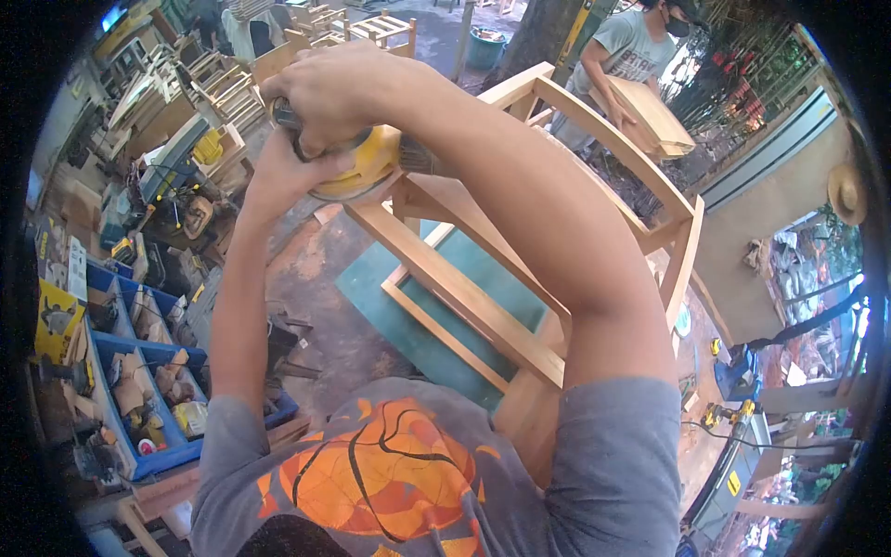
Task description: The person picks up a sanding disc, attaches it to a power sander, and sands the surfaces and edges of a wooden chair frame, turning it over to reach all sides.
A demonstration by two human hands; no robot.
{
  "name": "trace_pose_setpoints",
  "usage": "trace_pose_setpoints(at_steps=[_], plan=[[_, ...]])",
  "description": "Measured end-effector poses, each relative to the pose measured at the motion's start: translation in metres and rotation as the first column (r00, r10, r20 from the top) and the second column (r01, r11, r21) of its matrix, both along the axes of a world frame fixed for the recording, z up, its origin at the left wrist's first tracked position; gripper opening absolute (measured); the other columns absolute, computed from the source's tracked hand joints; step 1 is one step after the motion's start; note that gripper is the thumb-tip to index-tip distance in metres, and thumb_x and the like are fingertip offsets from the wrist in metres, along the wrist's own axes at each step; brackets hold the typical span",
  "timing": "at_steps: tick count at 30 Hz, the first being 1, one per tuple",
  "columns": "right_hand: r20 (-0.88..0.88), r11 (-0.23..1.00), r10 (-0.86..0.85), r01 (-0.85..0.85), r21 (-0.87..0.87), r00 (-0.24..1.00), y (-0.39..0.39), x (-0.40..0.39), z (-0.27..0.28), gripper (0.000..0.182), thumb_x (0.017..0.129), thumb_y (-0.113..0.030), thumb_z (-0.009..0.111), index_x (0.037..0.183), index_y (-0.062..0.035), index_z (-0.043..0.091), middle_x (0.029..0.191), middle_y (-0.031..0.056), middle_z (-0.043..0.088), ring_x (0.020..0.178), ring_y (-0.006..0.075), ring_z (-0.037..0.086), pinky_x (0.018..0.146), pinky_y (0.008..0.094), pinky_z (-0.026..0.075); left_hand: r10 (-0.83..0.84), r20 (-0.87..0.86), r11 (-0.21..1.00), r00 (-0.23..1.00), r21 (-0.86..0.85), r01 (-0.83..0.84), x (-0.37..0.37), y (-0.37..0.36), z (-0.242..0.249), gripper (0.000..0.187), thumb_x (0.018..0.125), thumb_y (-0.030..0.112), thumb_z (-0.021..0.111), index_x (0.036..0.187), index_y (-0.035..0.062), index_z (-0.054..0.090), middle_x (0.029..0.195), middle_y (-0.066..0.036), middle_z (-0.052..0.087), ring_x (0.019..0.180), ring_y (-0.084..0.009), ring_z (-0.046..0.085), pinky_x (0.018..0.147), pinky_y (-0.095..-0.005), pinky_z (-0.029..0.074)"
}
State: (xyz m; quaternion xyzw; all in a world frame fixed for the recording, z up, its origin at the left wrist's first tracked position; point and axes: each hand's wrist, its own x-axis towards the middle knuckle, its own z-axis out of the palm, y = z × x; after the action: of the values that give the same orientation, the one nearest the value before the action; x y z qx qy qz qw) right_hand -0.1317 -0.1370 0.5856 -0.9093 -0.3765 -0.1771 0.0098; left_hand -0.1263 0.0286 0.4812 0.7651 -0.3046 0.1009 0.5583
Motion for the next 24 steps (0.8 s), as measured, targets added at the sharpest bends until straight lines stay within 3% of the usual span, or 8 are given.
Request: trace_pose_setpoints(at_steps=[2, 4, 8, 10, 13, 17, 21, 24], plan=[[0.002, 1.000, -0.018, 0.018, -0.020, 1.000, 0.000, -0.002, 0.000, 0.064, 0.069, -0.027, 0.081, 0.131, -0.0203, 0.065, 0.114, 0.0120, 0.073, 0.109, 0.0313, 0.069, 0.091, 0.0442, 0.056, -0.072, -0.085, 0.997, 0.994, 0.021, 0.074, 0.000, -0.004, 0.002, 0.076, 0.075, 0.036, 0.091, 0.129, -0.0049, 0.057, 0.119, -0.015, 0.070, 0.108, -0.0214, 0.068, 0.093, -0.0346, 0.054], [0.011, 0.999, -0.032, 0.032, -0.041, 0.999, 0.002, -0.009, 0.006, 0.063, 0.069, -0.027, 0.080, 0.130, -0.0198, 0.066, 0.114, 0.0119, 0.072, 0.109, 0.0308, 0.069, 0.090, 0.0442, 0.056, 0.006, 0.024, 1.000, 1.000, 0.030, -0.006, -0.008, -0.007, 0.005, 0.063, 0.073, 0.035, 0.092, 0.115, -0.0034, 0.065, 0.108, -0.011, 0.074, 0.097, -0.0182, 0.071, 0.085, -0.0334, 0.057], [-0.039, 0.999, 0.006, -0.008, -0.040, 0.999, 0.000, -0.008, 0.005, 0.066, 0.068, -0.027, 0.080, 0.131, -0.0201, 0.065, 0.114, 0.0100, 0.070, 0.107, 0.0310, 0.069, 0.088, 0.0449, 0.056, -0.002, 0.008, 0.998, 1.000, -0.058, 0.003, -0.012, -0.010, -0.006, 0.062, 0.074, 0.026, 0.092, 0.121, -0.0048, 0.064, 0.116, -0.011, 0.071, 0.106, -0.0170, 0.068, 0.090, -0.0341, 0.055], [-0.013, 0.999, 0.041, -0.041, -0.014, 0.999, -0.001, 0.001, 0.002, 0.066, 0.067, -0.025, 0.080, 0.131, -0.0213, 0.064, 0.111, 0.0090, 0.068, 0.108, 0.0310, 0.069, 0.088, 0.0443, 0.055, 0.097, -0.158, 0.995, 0.983, 0.046, -0.091, -0.010, -0.011, 0.005, 0.056, 0.075, 0.023, 0.090, 0.118, -0.0050, 0.066, 0.113, -0.011, 0.073, 0.104, -0.0164, 0.069, 0.089, -0.0338, 0.056], [-0.020, 0.999, 0.036, -0.036, -0.033, 0.999, -0.002, -0.010, 0.004, 0.064, 0.068, -0.024, 0.079, 0.130, -0.0212, 0.064, 0.112, 0.0103, 0.067, 0.108, 0.0308, 0.069, 0.088, 0.0444, 0.055, 0.122, 0.031, 0.989, 0.992, 0.078, -0.124, -0.022, -0.011, 0.008, 0.050, 0.077, 0.019, 0.089, 0.115, -0.0053, 0.068, 0.112, -0.011, 0.074, 0.103, -0.0162, 0.070, 0.089, -0.0335, 0.056], [0.019, 0.996, 0.078, -0.078, 0.030, 0.997, -0.005, -0.007, 0.000, 0.062, 0.069, -0.024, 0.079, 0.130, -0.0218, 0.064, 0.113, 0.0112, 0.066, 0.108, 0.0320, 0.068, 0.088, 0.0459, 0.056, 0.118, 0.038, 0.986, 0.992, 0.118, -0.121, -0.016, -0.010, 0.009, 0.050, 0.078, 0.018, 0.088, 0.117, -0.0052, 0.067, 0.114, -0.011, 0.073, 0.103, -0.0166, 0.070, 0.088, -0.0337, 0.056], [0.050, 0.995, 0.095, -0.096, 0.028, 0.994, 0.010, -0.010, -0.004, 0.060, 0.071, -0.021, 0.077, 0.129, -0.0236, 0.065, 0.113, 0.0112, 0.065, 0.109, 0.0348, 0.068, 0.086, 0.0473, 0.057, 0.199, 0.168, 0.977, 0.966, 0.037, -0.208, -0.012, -0.006, -0.008, 0.050, 0.077, 0.019, 0.088, 0.117, -0.0042, 0.068, 0.112, -0.011, 0.074, 0.102, -0.0170, 0.071, 0.087, -0.0332, 0.056], [-0.055, 0.992, 0.094, -0.099, -0.084, 0.994, 0.019, -0.004, -0.003, 0.061, 0.071, -0.019, 0.076, 0.131, -0.0233, 0.065, 0.116, 0.0124, 0.065, 0.111, 0.0378, 0.067, 0.088, 0.0466, 0.057, 0.261, 0.179, 0.963, 0.949, 0.015, -0.267, -0.011, 0.003, -0.009, 0.050, 0.076, 0.018, 0.089, 0.116, -0.0043, 0.068, 0.111, -0.010, 0.075, 0.102, -0.0166, 0.071, 0.086, -0.0327, 0.056]])
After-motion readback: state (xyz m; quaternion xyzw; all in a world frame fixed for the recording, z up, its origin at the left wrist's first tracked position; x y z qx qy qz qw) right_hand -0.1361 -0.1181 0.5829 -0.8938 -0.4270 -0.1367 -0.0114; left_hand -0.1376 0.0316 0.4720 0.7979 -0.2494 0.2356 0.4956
